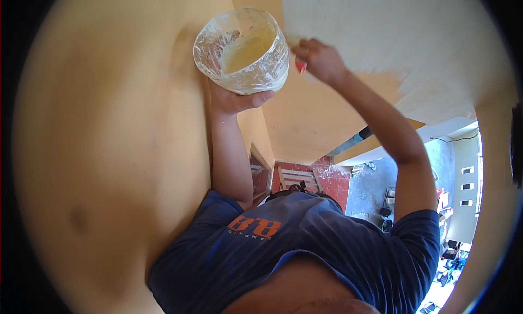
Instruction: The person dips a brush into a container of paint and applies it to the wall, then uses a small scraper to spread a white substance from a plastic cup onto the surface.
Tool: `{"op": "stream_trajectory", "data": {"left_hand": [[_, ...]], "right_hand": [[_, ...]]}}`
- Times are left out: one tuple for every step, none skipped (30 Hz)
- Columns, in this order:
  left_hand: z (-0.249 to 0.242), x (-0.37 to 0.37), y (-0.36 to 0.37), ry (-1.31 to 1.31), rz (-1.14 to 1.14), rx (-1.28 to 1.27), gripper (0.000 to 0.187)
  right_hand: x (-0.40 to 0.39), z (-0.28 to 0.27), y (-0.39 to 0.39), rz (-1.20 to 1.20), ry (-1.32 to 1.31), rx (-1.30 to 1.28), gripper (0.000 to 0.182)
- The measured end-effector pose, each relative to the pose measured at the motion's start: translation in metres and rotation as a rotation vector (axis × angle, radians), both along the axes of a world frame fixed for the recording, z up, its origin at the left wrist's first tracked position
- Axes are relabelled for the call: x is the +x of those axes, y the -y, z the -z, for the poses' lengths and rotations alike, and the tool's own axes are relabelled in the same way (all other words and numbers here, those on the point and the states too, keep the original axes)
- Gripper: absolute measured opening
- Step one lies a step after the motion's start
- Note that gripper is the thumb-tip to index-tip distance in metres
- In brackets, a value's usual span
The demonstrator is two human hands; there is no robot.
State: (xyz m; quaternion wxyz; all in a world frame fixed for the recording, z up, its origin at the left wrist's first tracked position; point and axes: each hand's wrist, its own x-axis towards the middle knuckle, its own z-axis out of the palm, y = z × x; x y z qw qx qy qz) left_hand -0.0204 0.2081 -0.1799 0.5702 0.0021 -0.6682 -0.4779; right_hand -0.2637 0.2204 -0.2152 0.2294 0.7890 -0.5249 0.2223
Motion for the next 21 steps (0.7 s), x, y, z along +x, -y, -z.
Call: {"op": "stream_trajectory", "data": {"left_hand": [[0.0, -0.001, 0.0, -0.015, -0.003, 0.005, 0.064], [0.001, 0.0, 0.0, -0.029, -0.007, 0.013, 0.064], [0.002, 0.001, 0.0, -0.024, -0.011, 0.026, 0.064], [0.002, 0.003, 0.003, 0.009, -0.033, -0.038, 0.064], [0.002, 0.004, 0.005, 0.039, -0.054, -0.104, 0.064], [0.001, 0.004, 0.006, 0.037, -0.052, -0.1, 0.064], [0.0, 0.002, 0.002, 0.045, -0.037, -0.072, 0.062], [0.001, 0.001, 0.002, 0.053, -0.018, -0.045, 0.061], [0.004, 0.002, 0.004, 0.055, -0.011, -0.041, 0.061], [0.008, 0.007, 0.009, 0.133, -0.029, -0.09, 0.061], [0.008, 0.009, 0.013, 0.207, -0.054, -0.148, 0.06], [0.006, 0.007, 0.013, 0.204, -0.056, -0.155, 0.06], [0.004, 0.005, 0.009, 0.172, -0.076, -0.135, 0.06], [0.001, 0.003, 0.005, 0.143, -0.095, -0.115, 0.06], [0.001, 0.002, 0.001, 0.145, -0.094, -0.121, 0.06], [0.0, 0.0, -0.003, 0.082, -0.067, -0.082, 0.06], [-0.001, -0.002, -0.004, 0.016, -0.042, -0.043, 0.06], [-0.003, -0.003, -0.004, 0.016, -0.046, -0.043, 0.06], [-0.005, -0.004, -0.004, -0.006, -0.013, -0.019, 0.059], [-0.005, -0.006, -0.005, -0.024, 0.025, 0.011, 0.059], [-0.003, -0.006, -0.005, -0.017, 0.032, 0.026, 0.059]], "right_hand": [[-0.002, -0.017, -0.001, 0.029, -0.023, -0.01, 0.027], [0.0, -0.032, -0.006, -0.002, -0.057, -0.093, 0.026], [0.001, -0.042, -0.01, -0.033, -0.091, -0.179, 0.025], [0.006, -0.045, -0.016, -0.037, -0.091, -0.171, 0.025], [0.014, -0.047, -0.025, -0.046, -0.133, -0.279, 0.024], [0.016, -0.048, -0.029, -0.053, -0.177, -0.389, 0.023], [0.011, -0.036, -0.028, -0.05, -0.177, -0.384, 0.023], [0.006, -0.008, -0.021, -0.027, -0.247, -0.293, 0.023], [0.003, 0.022, -0.018, -0.003, -0.313, -0.201, 0.023], [0.001, 0.049, -0.017, -0.014, -0.311, -0.161, 0.022], [0.001, 0.069, -0.015, -0.03, -0.311, -0.13, 0.021], [0.002, 0.085, -0.013, -0.03, -0.314, -0.137, 0.021], [0.004, 0.099, -0.015, -0.055, -0.261, -0.041, 0.021], [0.01, 0.1, -0.02, -0.079, -0.204, 0.055, 0.02], [0.014, 0.1, -0.025, -0.077, -0.201, 0.05, 0.02], [0.016, 0.099, -0.028, -0.083, -0.145, 0.076, 0.021], [0.017, 0.09, -0.03, -0.091, -0.091, 0.103, 0.022], [0.021, 0.069, -0.033, -0.076, -0.078, -0.047, 0.025], [0.023, 0.042, -0.035, -0.077, -0.077, -0.044, 0.025], [0.024, 0.014, -0.037, -0.015, -0.081, -0.101, 0.027], [0.023, 0.003, -0.038, 0.051, -0.083, -0.155, 0.029]]}}
